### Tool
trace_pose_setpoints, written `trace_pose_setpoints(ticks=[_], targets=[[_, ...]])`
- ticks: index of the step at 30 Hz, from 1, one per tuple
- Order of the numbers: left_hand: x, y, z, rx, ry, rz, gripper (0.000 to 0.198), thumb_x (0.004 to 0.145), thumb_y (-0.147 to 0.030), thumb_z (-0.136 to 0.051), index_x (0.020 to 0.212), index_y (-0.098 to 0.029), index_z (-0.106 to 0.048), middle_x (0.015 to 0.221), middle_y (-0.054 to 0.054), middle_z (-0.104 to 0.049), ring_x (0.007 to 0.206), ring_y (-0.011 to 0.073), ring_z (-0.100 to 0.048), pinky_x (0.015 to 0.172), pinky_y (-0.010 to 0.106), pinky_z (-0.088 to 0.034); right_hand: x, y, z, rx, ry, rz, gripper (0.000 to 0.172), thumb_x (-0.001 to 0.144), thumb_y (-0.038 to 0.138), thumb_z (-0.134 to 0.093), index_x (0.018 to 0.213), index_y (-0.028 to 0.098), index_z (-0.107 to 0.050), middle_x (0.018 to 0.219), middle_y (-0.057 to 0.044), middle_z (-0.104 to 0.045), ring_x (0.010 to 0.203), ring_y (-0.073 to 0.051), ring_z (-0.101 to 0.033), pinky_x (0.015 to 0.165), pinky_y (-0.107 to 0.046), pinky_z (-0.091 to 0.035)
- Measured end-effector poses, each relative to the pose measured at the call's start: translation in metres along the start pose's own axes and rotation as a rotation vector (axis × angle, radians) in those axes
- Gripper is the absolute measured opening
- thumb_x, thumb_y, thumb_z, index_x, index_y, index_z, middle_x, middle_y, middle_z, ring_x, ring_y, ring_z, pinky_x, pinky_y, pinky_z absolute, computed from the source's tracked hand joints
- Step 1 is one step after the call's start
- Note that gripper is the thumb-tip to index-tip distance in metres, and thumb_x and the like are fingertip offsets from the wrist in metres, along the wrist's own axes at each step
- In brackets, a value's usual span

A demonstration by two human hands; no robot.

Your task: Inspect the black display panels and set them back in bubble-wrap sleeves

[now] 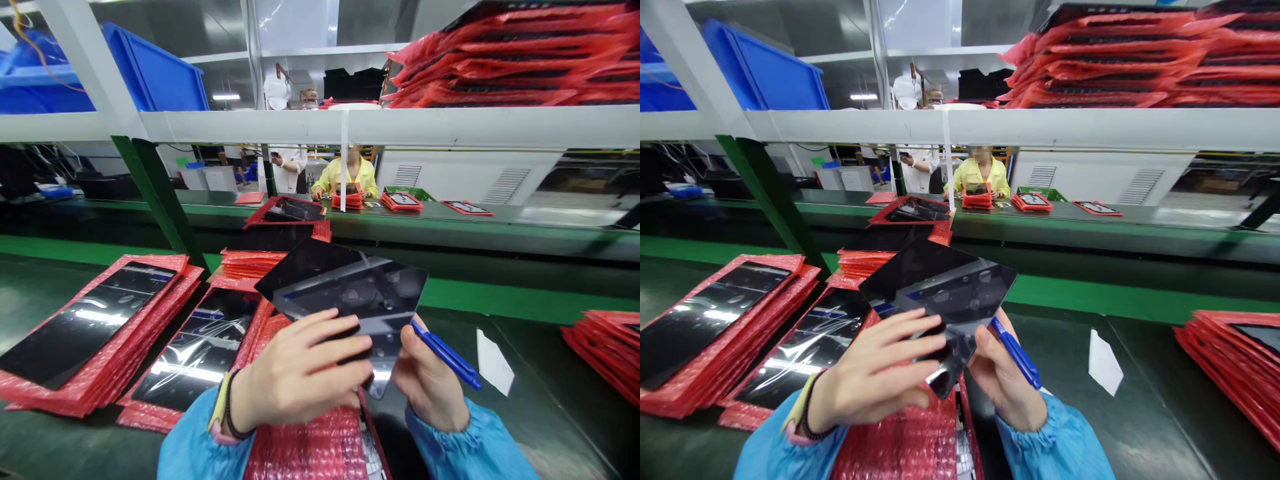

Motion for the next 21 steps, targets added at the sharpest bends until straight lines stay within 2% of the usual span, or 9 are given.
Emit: trace_pose_setpoints(ticks=[2,3,5,9,11,13,17,19,21], targets=[[0.002,-0.009,-0.001,-0.071,-0.041,-0.058,0.014,0.087,-0.014,-0.062,0.1,-0.011,-0.067,0.105,0.013,-0.075,0.117,0.0301,-0.061,0.104,0.047,-0.048,-0.003,-0.003,0.001,0.0,0.023,0.022,0.058,0.066,0.047,-0.082,0.118,0.03,-0.061,0.109,-0.007,-0.074,0.097,-0.03,-0.071,0.086,-0.042,-0.057],[0.001,-0.01,-0.001,-0.114,-0.06,-0.028,0.013,0.087,-0.009,-0.058,0.098,-0.011,-0.065,0.102,0.013,-0.075,0.115,0.0292,-0.063,0.103,0.047,-0.049,-0.004,-0.004,0.001,-0.003,0.031,0.038,0.059,0.066,0.046,-0.082,0.119,0.031,-0.06,0.108,-0.006,-0.074,0.099,-0.03,-0.071,0.088,-0.042,-0.056],[-0.003,-0.008,-0.002,-0.219,-0.145,0.132,0.021,0.088,-0.003,-0.052,0.103,-0.013,-0.062,0.102,0.012,-0.075,0.111,0.0257,-0.066,0.099,0.043,-0.053,-0.006,-0.005,0.001,-0.016,0.05,0.055,0.061,0.066,0.046,-0.083,0.121,0.032,-0.06,0.109,-0.006,-0.074,0.103,-0.03,-0.069,0.091,-0.042,-0.054],[-0.019,0.007,-0.002,-0.374,-0.414,0.543,0.028,0.09,0.0,-0.05,0.105,-0.02,-0.061,0.104,0.004,-0.074,0.101,0.0175,-0.07,0.09,0.03,-0.057,-0.011,-0.002,-0.003,-0.02,0.095,0.02,0.066,0.065,0.046,-0.083,0.125,0.036,-0.058,0.114,-0.005,-0.072,0.112,-0.032,-0.065,0.096,-0.045,-0.052],[-0.023,0.014,0.0,-0.357,-0.493,0.65,0.025,0.091,-0.003,-0.051,0.1,-0.023,-0.063,0.099,0.001,-0.073,0.098,0.0154,-0.07,0.089,0.028,-0.056,-0.013,0.0,-0.004,0.001,0.102,0.019,0.067,0.066,0.045,-0.084,0.127,0.038,-0.056,0.117,-0.004,-0.071,0.115,-0.032,-0.064,0.097,-0.046,-0.051],[-0.025,0.02,0.006,-0.247,-0.56,0.683,0.018,0.09,-0.008,-0.054,0.092,-0.023,-0.064,0.091,0.0,-0.071,0.094,0.0143,-0.068,0.086,0.026,-0.053,-0.015,0.002,-0.004,0.023,0.078,0.042,0.069,0.065,0.044,-0.084,0.127,0.039,-0.056,0.118,-0.004,-0.071,0.116,-0.032,-0.063,0.098,-0.047,-0.051],[-0.031,0.036,0.016,-0.096,-0.561,0.876,0.012,0.093,-0.02,-0.053,0.082,-0.022,-0.057,0.069,-0.004,-0.06,0.065,0.0096,-0.058,0.064,0.021,-0.046,-0.017,0.002,0.004,0.058,0.02,0.116,0.061,0.065,0.043,-0.085,0.121,0.038,-0.062,0.119,-0.004,-0.07,0.115,-0.032,-0.063,0.099,-0.047,-0.05],[-0.036,0.045,0.017,-0.19,-0.526,1.009,0.014,0.096,-0.027,-0.049,0.083,-0.022,-0.052,0.058,-0.006,-0.055,0.054,0.009,-0.052,0.056,0.021,-0.042,-0.017,0.003,0.007,0.074,0.024,0.138,0.054,0.065,0.041,-0.084,0.115,0.04,-0.065,0.119,-0.002,-0.071,0.114,-0.03,-0.065,0.1,-0.046,-0.05],[-0.039,0.052,0.016,-0.348,-0.55,1.082,0.016,0.096,-0.033,-0.049,0.084,-0.022,-0.051,0.055,-0.007,-0.053,0.051,0.0089,-0.051,0.055,0.02,-0.042,-0.017,0.004,0.01,0.087,0.029,0.142,0.049,0.066,0.041,-0.084,0.112,0.04,-0.067,0.116,0.0,-0.072,0.11,-0.029,-0.067,0.099,-0.045,-0.051]])
Point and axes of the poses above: each hand's wrist, its own x-axis towards the middle knuckle, its own z-axis out of the back of the hand, y = z × x, the point moved 4 cm from there along x, towards the middle knuckle
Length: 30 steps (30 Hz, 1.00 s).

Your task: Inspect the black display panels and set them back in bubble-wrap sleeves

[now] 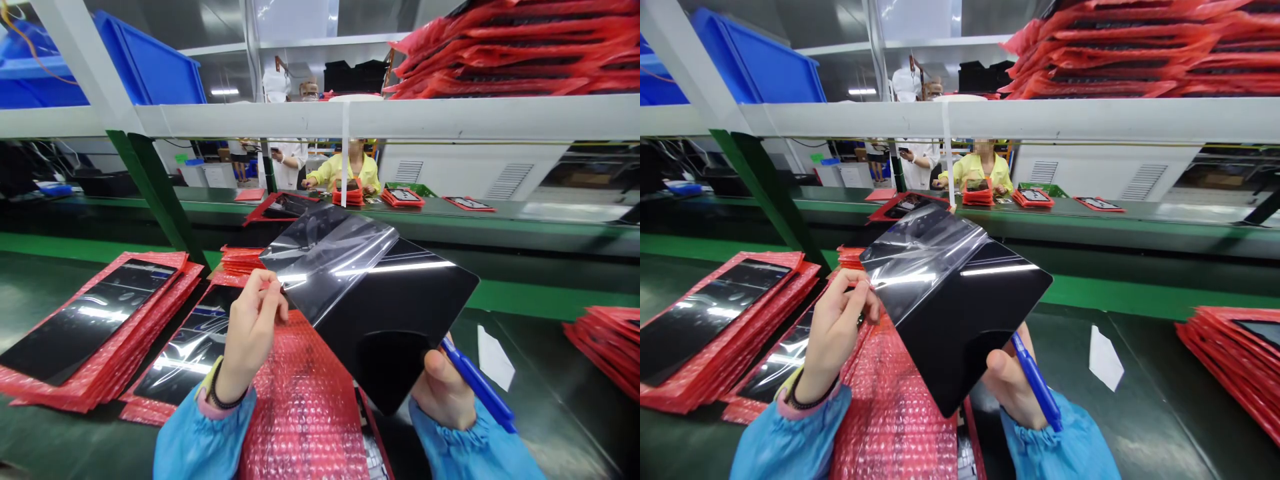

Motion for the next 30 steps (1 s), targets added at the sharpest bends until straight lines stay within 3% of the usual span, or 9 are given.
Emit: trace_pose_setpoints(ticks=[5,9,11,14,20,22,25,30], targets=[[0.005,0.007,-0.013,-0.655,0.034,0.213,0.011,0.085,-0.028,-0.064,0.08,-0.021,-0.058,0.072,-0.005,-0.055,0.063,0.0075,-0.055,0.061,0.017,-0.047,0.003,-0.002,0.003,0.027,0.003,-0.03,0.049,0.064,0.045,-0.084,0.11,0.039,-0.069,0.11,0.0,-0.074,0.104,-0.03,-0.069,0.094,-0.048,-0.053],[0.002,0.006,-0.013,-0.884,-0.273,0.261,0.008,0.086,-0.02,-0.061,0.08,-0.018,-0.066,0.081,-0.002,-0.063,0.077,0.0089,-0.061,0.076,0.018,-0.051,0.005,-0.012,-0.002,0.05,0.073,-0.019,0.051,0.064,0.04,-0.084,0.111,0.037,-0.068,0.109,-0.003,-0.074,0.104,-0.032,-0.069,0.096,-0.05,-0.052],[0.001,0.007,-0.01,-0.915,-0.384,0.283,0.013,0.089,-0.018,-0.057,0.082,-0.018,-0.068,0.086,-0.001,-0.066,0.085,0.0098,-0.063,0.086,0.02,-0.05,0.005,-0.017,-0.007,0.054,0.077,-0.026,0.049,0.064,0.039,-0.084,0.111,0.036,-0.068,0.109,-0.003,-0.074,0.107,-0.032,-0.067,0.098,-0.049,-0.05],[0.003,0.009,-0.004,-0.946,-0.415,0.277,0.015,0.091,-0.019,-0.056,0.084,-0.019,-0.069,0.09,-0.002,-0.068,0.094,0.0107,-0.063,0.095,0.022,-0.046,0.003,-0.023,-0.019,-0.002,0.078,-0.104,0.061,0.06,0.036,-0.088,0.115,0.035,-0.064,0.113,-0.003,-0.072,0.114,-0.031,-0.064,0.103,-0.048,-0.046],[0.009,0.011,0.007,-0.936,-0.462,0.218,0.016,0.09,-0.019,-0.056,0.083,-0.02,-0.07,0.087,-0.002,-0.07,0.092,0.0122,-0.065,0.097,0.026,-0.046,-0.003,-0.032,-0.042,0.025,0.256,-0.234,0.075,0.056,0.023,-0.092,0.121,0.032,-0.056,0.113,-0.005,-0.071,0.112,-0.029,-0.065,0.101,-0.048,-0.048],[0.011,0.01,0.007,-0.924,-0.442,0.206,0.014,0.089,-0.02,-0.057,0.084,-0.02,-0.07,0.087,-0.001,-0.07,0.092,0.0141,-0.065,0.095,0.03,-0.048,-0.003,-0.033,-0.042,0.011,0.253,-0.225,0.074,0.055,0.023,-0.092,0.119,0.031,-0.056,0.114,-0.005,-0.071,0.112,-0.028,-0.065,0.1,-0.046,-0.048],[0.011,0.01,0.01,-0.867,-0.498,0.169,0.012,0.086,-0.019,-0.059,0.082,-0.019,-0.07,0.085,-0.002,-0.069,0.091,0.0126,-0.064,0.092,0.025,-0.048,-0.003,-0.03,-0.04,-0.041,0.222,-0.167,0.067,0.059,0.028,-0.09,0.117,0.029,-0.057,0.115,-0.006,-0.07,0.113,-0.028,-0.065,0.098,-0.043,-0.05],[0.014,0.013,0.023,-0.728,-0.583,0.07,0.013,0.082,-0.015,-0.06,0.075,-0.018,-0.07,0.078,-0.004,-0.064,0.084,0.0099,-0.06,0.084,0.02,-0.047,-0.002,-0.022,-0.042,-0.143,0.261,-0.082,0.04,0.077,0.03,-0.075,0.115,0.031,-0.062,0.106,-0.004,-0.073,0.101,-0.027,-0.069,0.087,-0.041,-0.055]])
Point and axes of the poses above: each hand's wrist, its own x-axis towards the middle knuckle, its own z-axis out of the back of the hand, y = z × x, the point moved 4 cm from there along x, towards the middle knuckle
